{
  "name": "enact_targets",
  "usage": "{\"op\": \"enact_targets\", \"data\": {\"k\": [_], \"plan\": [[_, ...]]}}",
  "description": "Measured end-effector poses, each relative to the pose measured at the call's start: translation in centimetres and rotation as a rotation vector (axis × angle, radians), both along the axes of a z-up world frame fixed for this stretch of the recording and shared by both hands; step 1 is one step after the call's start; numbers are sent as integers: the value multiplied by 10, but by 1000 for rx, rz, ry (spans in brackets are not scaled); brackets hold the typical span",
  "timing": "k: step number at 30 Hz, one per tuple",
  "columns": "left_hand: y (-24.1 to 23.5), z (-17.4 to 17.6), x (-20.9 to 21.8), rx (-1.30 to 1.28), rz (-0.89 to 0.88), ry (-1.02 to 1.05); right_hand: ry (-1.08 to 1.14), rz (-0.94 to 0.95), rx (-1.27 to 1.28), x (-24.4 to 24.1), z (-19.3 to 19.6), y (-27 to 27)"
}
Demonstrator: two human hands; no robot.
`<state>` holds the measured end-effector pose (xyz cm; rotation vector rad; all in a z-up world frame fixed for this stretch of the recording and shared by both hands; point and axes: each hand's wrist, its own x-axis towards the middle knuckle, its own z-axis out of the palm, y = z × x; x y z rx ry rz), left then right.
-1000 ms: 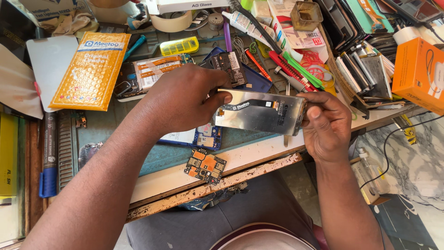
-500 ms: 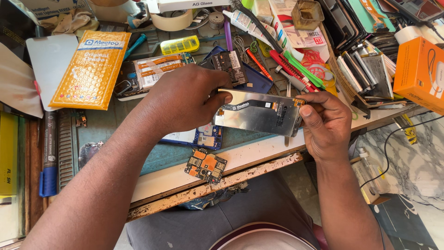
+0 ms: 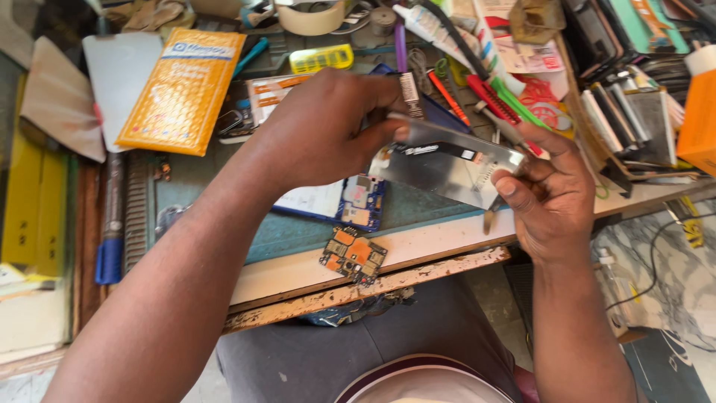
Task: The person disassembles a smartphone, removes the battery and motherboard, cleans the internal frame with a cloth, and uses tweezers to adjust small components. The person handles the screen assembly and places parts on the workbench.
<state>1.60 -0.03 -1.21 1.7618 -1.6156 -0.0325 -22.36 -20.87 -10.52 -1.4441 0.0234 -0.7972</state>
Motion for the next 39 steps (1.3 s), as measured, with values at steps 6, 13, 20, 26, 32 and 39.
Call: {"op": "enact_targets", "data": {"k": [6, 13, 20, 26, 32, 39], "plan": [[-1, 2, -1, -88, -32, 106, -46, -25, 21, 3, 3, 5], [4, 3, 0, -156, -35, -67, -76, -60, 64, 2, -3, 0], [-1, -4, -14, -112, -93, -451, -43, -55, 61, 2, -4, 0], [-5, -7, -18, 78, -99, -397, -11, -10, 35, -1, -8, -2], [4, 1, -1, -30, -42, -384, -13, 26, 28, -1, -6, -2], [15, 12, 15, -91, 98, -506, -6, 21, -49, 2, -2, -1]]}}
